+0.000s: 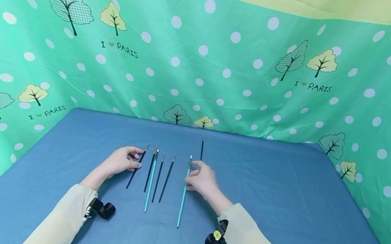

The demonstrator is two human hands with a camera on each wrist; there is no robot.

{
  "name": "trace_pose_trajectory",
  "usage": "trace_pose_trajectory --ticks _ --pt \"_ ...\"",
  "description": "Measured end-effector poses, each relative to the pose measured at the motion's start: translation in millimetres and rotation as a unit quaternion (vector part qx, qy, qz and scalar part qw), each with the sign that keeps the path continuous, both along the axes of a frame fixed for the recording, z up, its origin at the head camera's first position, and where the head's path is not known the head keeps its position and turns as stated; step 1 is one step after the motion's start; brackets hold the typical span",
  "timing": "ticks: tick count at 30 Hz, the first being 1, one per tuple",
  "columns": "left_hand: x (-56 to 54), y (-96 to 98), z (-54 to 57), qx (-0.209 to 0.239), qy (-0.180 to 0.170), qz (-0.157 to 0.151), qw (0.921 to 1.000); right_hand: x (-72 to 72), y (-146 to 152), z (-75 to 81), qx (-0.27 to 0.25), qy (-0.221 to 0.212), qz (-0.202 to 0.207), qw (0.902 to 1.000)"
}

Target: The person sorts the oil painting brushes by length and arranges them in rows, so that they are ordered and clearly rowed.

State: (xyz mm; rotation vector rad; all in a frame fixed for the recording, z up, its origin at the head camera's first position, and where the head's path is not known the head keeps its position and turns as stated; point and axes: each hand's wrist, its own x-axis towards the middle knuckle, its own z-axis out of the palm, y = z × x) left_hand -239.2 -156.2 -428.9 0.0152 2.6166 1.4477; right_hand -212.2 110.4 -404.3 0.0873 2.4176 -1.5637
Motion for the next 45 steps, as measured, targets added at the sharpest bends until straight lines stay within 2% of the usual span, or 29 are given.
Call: trace_pose_trajectory --ticks 14,23,38,45 --pt "-1.1 0.3 -0.9 0.001 0.001 0.001 1.0000 20.7 23 -3.7 0.027 0.003 0.004 0.9996" --pt "-0.8 -1.1 -0.3 -0.004 0.002 0.001 1.0000 30.2 30 -4.2 0.026 -0.006 0.000 0.9996" --pt "-0.3 0.0 1.2 0.001 -0.006 -0.001 1.0000 44.6 32 -3.9 0.038 -0.001 0.008 0.9992" --pt "-1.0 -0.4 0.0 0.000 -0.006 -0.001 1.0000 45.3 30 -5.3 0.045 -0.002 0.006 0.9990"
